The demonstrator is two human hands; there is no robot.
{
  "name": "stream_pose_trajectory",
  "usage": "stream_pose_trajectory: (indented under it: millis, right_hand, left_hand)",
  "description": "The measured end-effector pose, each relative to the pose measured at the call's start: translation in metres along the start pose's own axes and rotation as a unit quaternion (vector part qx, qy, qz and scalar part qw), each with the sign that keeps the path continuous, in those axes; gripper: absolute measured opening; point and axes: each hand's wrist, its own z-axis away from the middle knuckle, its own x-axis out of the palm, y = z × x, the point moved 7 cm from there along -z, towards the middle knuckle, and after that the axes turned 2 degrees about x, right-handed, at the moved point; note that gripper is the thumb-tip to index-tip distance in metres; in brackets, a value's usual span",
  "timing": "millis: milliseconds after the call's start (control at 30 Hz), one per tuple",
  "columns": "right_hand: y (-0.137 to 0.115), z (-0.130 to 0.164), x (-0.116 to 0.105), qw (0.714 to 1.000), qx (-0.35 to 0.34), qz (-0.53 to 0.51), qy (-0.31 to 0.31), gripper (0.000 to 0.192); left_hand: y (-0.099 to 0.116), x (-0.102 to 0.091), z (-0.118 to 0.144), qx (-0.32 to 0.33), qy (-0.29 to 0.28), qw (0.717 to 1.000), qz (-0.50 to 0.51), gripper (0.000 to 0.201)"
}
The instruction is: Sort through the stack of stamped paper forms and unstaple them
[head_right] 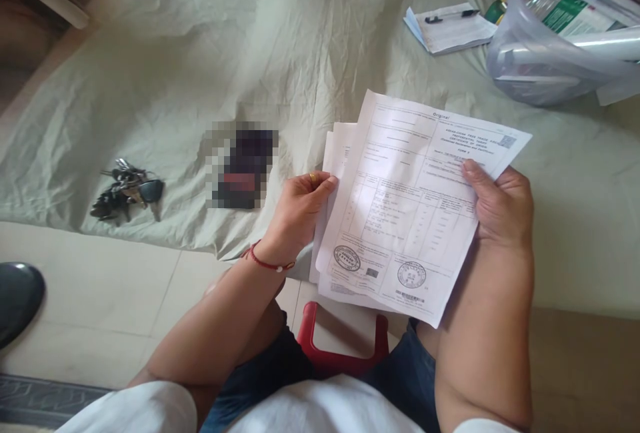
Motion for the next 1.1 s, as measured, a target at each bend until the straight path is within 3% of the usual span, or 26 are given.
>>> stream_pose_trajectory:
  millis: [267,367,567,833,967,1100]
  right_hand:
    - [0.014,-0.006,0.0,0.998,0.061,0.003,-0.025,0.051]
    - [0.021,-0.008,-0.001,0.997,0.068,0.019,-0.025,0.05]
    - [0.031,-0.015,-0.014,0.997,0.048,0.033,0.043,0.042]
    - [0.015,-0.016,-0.021,0.993,-0.04,0.024,0.11,0.04]
    - [0.007,-0.011,-0.017,0.993,-0.055,0.022,0.098,0.035]
    - [0.005,-0.009,-0.018,0.994,-0.056,0.058,0.079,0.039]
  left_hand:
    - [0.004,-0.006,-0.003,0.026,0.035,0.997,0.067,0.05]
    - [0.002,-0.003,-0.004,0.012,0.027,0.995,0.094,0.046]
    - [0.003,0.003,0.0,-0.027,0.028,0.993,0.108,0.021]
    - [0.001,0.002,-0.003,-0.006,0.021,0.996,0.09,0.023]
    - [-0.001,0.001,-0.005,0.018,-0.007,0.996,0.093,0.02]
    - [0.001,-0.003,-0.005,0.042,0.008,0.995,0.091,0.046]
